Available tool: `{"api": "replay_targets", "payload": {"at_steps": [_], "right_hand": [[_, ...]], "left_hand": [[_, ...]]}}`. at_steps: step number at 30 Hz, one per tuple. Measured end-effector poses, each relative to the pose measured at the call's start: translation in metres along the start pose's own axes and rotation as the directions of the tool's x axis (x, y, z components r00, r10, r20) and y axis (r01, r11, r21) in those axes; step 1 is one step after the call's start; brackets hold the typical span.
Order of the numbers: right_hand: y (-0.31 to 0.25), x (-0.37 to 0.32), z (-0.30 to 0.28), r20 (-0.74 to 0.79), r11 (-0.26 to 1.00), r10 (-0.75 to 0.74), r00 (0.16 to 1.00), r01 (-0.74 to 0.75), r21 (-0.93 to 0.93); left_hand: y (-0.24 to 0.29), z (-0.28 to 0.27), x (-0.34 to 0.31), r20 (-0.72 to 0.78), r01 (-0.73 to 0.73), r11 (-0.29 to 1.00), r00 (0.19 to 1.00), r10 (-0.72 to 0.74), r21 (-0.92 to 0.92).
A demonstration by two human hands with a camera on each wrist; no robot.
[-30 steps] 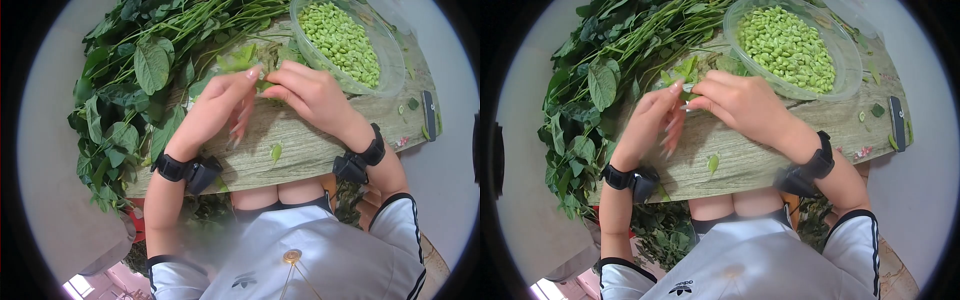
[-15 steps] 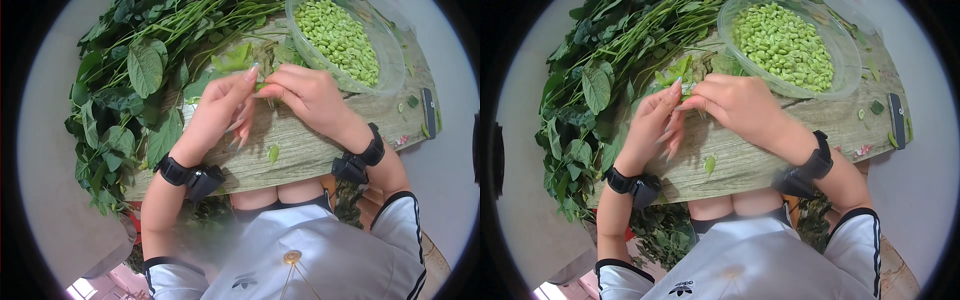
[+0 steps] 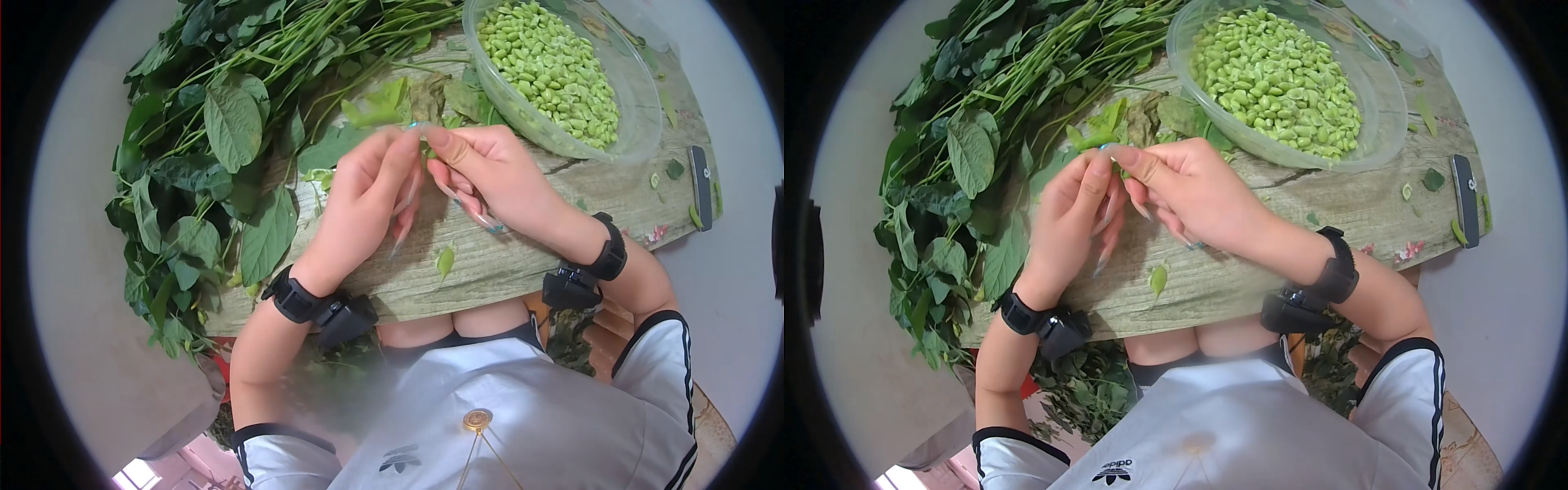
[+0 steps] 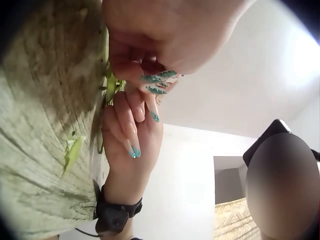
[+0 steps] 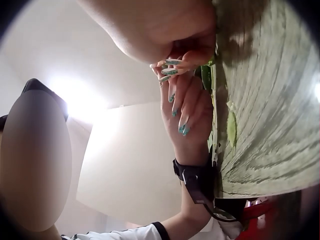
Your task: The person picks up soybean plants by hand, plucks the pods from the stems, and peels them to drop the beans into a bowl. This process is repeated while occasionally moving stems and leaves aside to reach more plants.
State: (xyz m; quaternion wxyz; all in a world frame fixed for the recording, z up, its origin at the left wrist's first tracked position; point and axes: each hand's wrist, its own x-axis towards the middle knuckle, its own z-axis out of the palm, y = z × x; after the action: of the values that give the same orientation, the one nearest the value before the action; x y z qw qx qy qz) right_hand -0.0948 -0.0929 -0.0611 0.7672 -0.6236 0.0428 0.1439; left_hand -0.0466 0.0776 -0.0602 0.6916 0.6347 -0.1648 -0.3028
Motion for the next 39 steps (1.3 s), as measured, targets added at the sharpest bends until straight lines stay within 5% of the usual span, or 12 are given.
{"api": "replay_targets", "payload": {"at_steps": [4,9,12,14,16,18,21,26,34,36,37,39], "right_hand": [[-0.001,-0.001,0.003,-0.003,1.000,-0.028,1.000,0.028,0.006],[-0.005,0.000,-0.003,0.156,0.940,0.154,0.976,-0.193,0.280],[-0.010,-0.001,-0.007,0.281,0.856,0.236,0.930,-0.336,0.394],[-0.018,-0.005,-0.005,0.289,0.856,0.215,0.933,-0.322,0.404],[-0.018,-0.008,-0.002,0.297,0.856,0.194,0.935,-0.310,0.415],[-0.016,-0.010,0.003,0.131,0.998,-0.009,0.991,0.002,0.060],[-0.011,-0.009,0.002,0.088,0.991,-0.127,0.988,0.130,-0.026],[-0.009,-0.007,-0.002,0.062,0.985,-0.170,0.984,0.170,0.005],[-0.007,-0.005,-0.006,-0.006,0.960,-0.252,0.968,0.249,-0.126],[-0.005,-0.001,-0.005,-0.076,0.708,-0.604,0.794,0.490,-0.508],[-0.004,0.000,-0.006,-0.075,0.709,-0.603,0.794,0.491,-0.506],[-0.004,0.002,-0.011,0.081,0.434,-0.731,0.678,0.553,-0.711]], "left_hand": [[-0.004,-0.003,-0.001,0.005,-0.032,0.999,0.999,0.032,0.041],[0.000,-0.001,-0.004,-0.019,-0.121,0.961,0.991,0.130,0.249],[-0.006,-0.002,-0.004,-0.041,-0.253,0.845,0.951,0.307,0.471],[-0.010,-0.004,0.000,0.050,-0.476,0.635,0.821,0.568,0.609],[-0.006,-0.002,-0.003,0.030,-0.450,0.700,0.851,0.524,0.555],[-0.005,-0.003,-0.004,0.011,-0.417,0.759,0.879,0.476,0.499],[-0.006,-0.005,-0.004,0.006,-0.366,0.885,0.925,0.381,0.287],[0.003,-0.003,-0.005,-0.084,-0.256,0.959,0.960,0.267,0.124],[0.001,-0.008,-0.002,-0.041,-0.241,0.954,0.967,0.252,0.179],[0.000,-0.011,-0.002,-0.028,-0.169,0.982,0.985,0.172,0.081],[0.000,-0.011,-0.002,0.017,-0.160,0.986,0.987,0.160,0.055],[0.001,-0.011,-0.003,0.061,-0.151,0.988,0.987,0.149,0.029]]}}
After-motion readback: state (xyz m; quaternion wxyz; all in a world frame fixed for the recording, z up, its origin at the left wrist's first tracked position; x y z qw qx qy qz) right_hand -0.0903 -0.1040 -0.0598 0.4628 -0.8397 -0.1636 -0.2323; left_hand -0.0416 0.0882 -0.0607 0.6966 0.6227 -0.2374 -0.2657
